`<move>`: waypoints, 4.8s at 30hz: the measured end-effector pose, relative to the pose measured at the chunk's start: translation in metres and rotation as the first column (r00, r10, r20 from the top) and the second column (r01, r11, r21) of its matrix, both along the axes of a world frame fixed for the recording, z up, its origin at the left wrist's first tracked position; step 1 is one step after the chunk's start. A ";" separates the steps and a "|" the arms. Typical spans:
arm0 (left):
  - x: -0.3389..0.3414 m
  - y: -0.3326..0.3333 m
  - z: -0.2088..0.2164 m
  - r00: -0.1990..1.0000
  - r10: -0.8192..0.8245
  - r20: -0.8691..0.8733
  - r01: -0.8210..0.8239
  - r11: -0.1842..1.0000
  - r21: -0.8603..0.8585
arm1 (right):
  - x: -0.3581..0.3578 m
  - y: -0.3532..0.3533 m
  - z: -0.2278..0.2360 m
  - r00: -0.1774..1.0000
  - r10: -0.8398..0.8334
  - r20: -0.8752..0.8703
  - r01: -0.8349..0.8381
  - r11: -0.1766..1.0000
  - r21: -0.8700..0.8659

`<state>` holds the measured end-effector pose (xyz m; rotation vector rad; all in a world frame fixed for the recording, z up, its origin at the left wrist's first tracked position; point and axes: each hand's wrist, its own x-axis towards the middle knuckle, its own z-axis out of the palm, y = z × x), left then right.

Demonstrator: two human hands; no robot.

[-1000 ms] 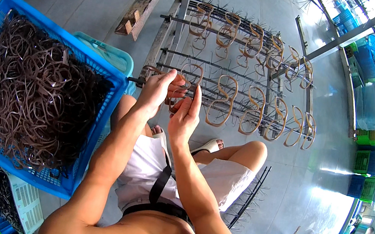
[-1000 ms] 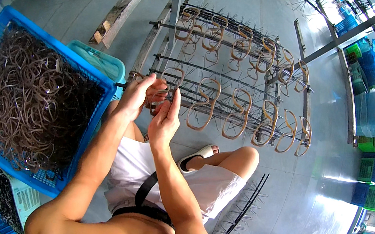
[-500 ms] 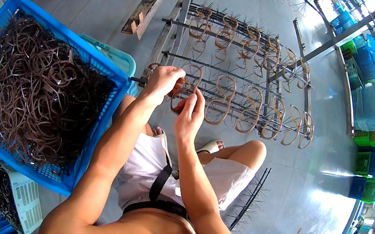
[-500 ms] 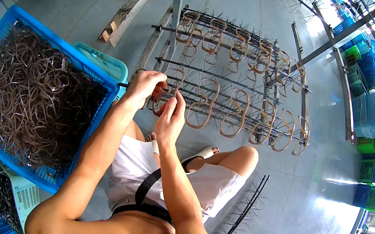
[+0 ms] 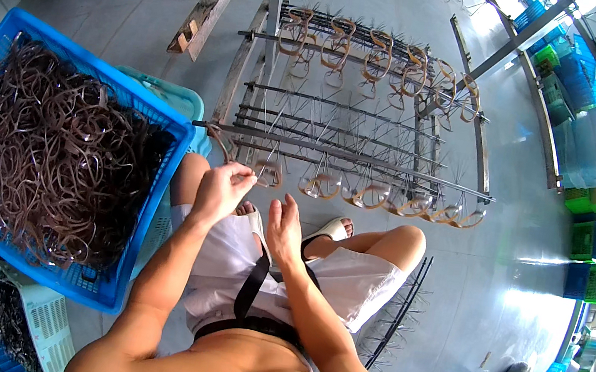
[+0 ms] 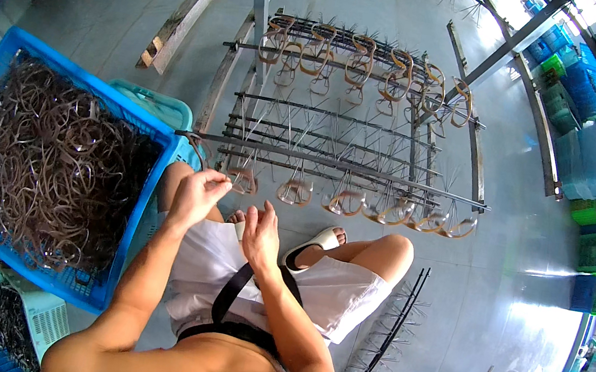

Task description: The person repeatedly picks metal hoops from a blue basket and threads them onto horizontal rods of a metal rack. The person works one at a time, placing each hoop onto the rack and occasionally adjusting the rack's position.

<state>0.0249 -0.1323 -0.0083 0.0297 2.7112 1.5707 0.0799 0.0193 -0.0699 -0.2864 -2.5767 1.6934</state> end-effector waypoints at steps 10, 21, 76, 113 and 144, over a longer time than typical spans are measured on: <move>0.115 0.024 0.044 0.978 0.002 -0.208 0.122 0.803 0.583 | 0.031 0.036 0.076 0.934 0.351 -0.068 -0.342 0.822 -0.456; 0.058 0.079 0.099 0.893 -0.447 0.048 0.372 0.794 0.480 | 0.024 0.109 0.137 0.828 0.184 -0.530 -0.030 0.958 0.285; -0.047 0.198 -0.031 0.935 0.067 -0.349 -0.034 0.994 0.100 | -0.065 0.366 0.069 0.661 -0.725 -0.195 0.373 0.543 -0.753; -0.063 0.197 -0.024 0.868 0.013 -0.497 -0.045 0.998 -0.052 | -0.059 0.351 0.071 0.764 -0.566 -0.308 0.363 0.773 -0.521; 0.037 -0.171 -0.041 0.819 0.448 -0.357 -0.566 0.532 -0.630 | -0.016 0.196 0.085 0.678 -0.276 -0.681 0.412 0.910 0.040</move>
